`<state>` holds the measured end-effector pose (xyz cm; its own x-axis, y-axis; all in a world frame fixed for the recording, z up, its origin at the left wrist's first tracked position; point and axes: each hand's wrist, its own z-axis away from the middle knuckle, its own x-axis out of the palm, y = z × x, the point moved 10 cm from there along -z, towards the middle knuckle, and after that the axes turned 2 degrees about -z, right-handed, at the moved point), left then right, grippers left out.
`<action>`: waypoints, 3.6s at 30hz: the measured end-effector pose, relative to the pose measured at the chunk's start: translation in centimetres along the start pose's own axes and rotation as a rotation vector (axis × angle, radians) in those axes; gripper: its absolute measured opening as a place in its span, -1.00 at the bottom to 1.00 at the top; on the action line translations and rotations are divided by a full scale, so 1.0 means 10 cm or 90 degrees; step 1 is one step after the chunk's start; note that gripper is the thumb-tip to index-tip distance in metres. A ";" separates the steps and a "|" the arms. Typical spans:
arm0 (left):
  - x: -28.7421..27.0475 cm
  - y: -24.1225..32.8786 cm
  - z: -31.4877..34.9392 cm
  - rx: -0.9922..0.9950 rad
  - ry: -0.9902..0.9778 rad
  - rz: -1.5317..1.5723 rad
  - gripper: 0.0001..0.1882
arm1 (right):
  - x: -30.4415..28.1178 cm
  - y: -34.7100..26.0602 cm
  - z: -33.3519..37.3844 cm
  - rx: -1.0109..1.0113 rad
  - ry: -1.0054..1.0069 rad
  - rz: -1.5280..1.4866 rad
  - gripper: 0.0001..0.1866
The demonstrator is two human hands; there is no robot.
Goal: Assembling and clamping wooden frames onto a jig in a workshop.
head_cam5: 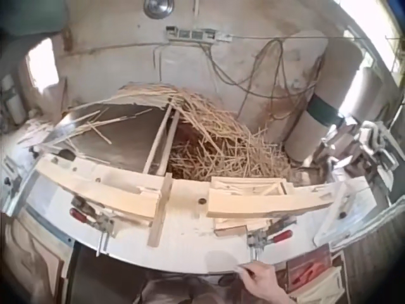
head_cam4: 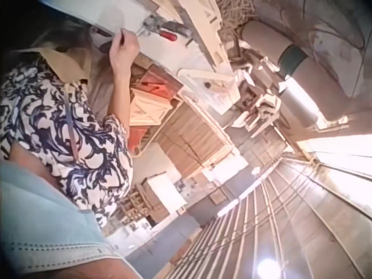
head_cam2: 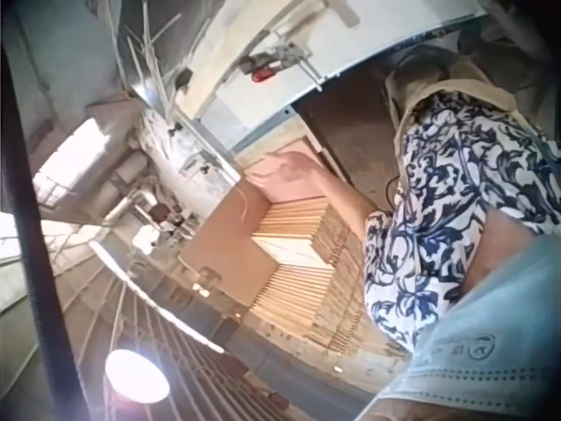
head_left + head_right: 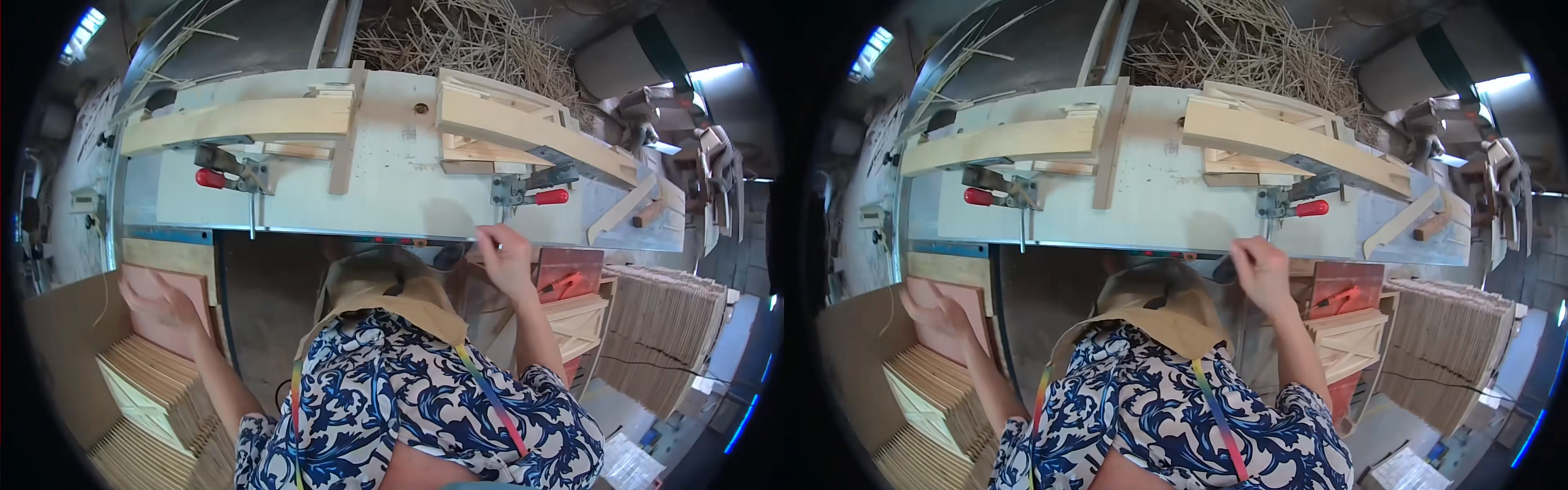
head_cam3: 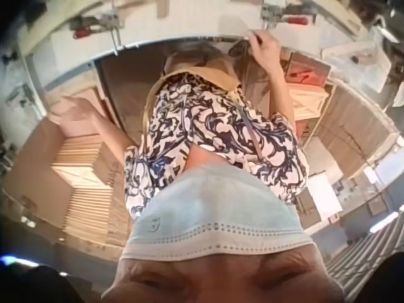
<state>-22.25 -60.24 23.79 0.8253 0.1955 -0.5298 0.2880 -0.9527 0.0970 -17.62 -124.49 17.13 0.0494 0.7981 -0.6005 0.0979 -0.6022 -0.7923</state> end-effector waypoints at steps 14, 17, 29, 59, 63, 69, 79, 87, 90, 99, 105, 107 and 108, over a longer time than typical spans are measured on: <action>2.33 6.06 -1.10 0.695 -0.958 0.525 -0.59 | -0.54 0.88 1.38 0.311 0.486 0.118 -0.83; 2.73 7.18 -0.50 0.943 -0.784 0.524 -0.60 | -0.68 1.14 1.83 0.401 0.541 0.125 -0.83; 2.78 8.58 1.30 0.958 -0.776 0.453 -0.39 | -1.75 1.57 2.13 0.448 0.711 0.171 -0.86; -0.50 3.45 -0.55 -0.009 -0.334 0.422 -0.72 | 0.33 -2.09 -4.30 -0.383 -0.226 0.095 -0.51; -0.47 3.61 -0.79 0.041 -0.442 0.404 -0.77 | 1.06 -1.39 -4.65 -0.305 -0.323 0.092 -0.57; -0.73 3.33 -0.56 -0.154 -0.624 0.373 -0.86 | 1.43 -0.60 -4.20 -0.340 -0.280 0.226 -0.58; -0.24 3.04 0.24 -0.260 -0.881 0.373 -0.80 | 1.15 -0.31 -4.11 -0.351 -0.296 0.233 -0.57; 0.96 3.51 0.86 -0.173 -0.917 0.315 -0.37 | 0.78 -0.27 -4.05 -0.304 -0.461 0.501 -0.52; 1.18 3.54 0.93 -0.152 -0.901 0.347 -0.35 | -0.70 -0.58 -3.69 -0.273 -0.398 0.382 -0.46; 0.94 4.21 -0.15 0.265 -0.358 0.529 -0.22 | -5.11 0.62 1.01 0.255 0.557 0.605 -0.53; 0.51 5.75 -0.58 0.455 -0.260 0.703 -0.40 | -3.95 2.29 4.70 0.866 0.525 0.515 -0.21; 0.25 6.07 -0.97 0.524 -0.238 0.700 -0.43 | -2.72 2.56 4.81 0.894 0.435 0.253 -0.04; 0.16 6.29 -1.02 0.545 -0.229 0.719 -0.46 | -2.14 2.85 5.02 0.946 0.358 0.332 -0.09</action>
<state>2.14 -117.44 37.60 0.2115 -0.6794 -0.7026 -0.8933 -0.4260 0.1430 -65.75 -159.69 1.95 0.1303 0.2291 -0.9646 -0.9902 -0.0183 -0.1381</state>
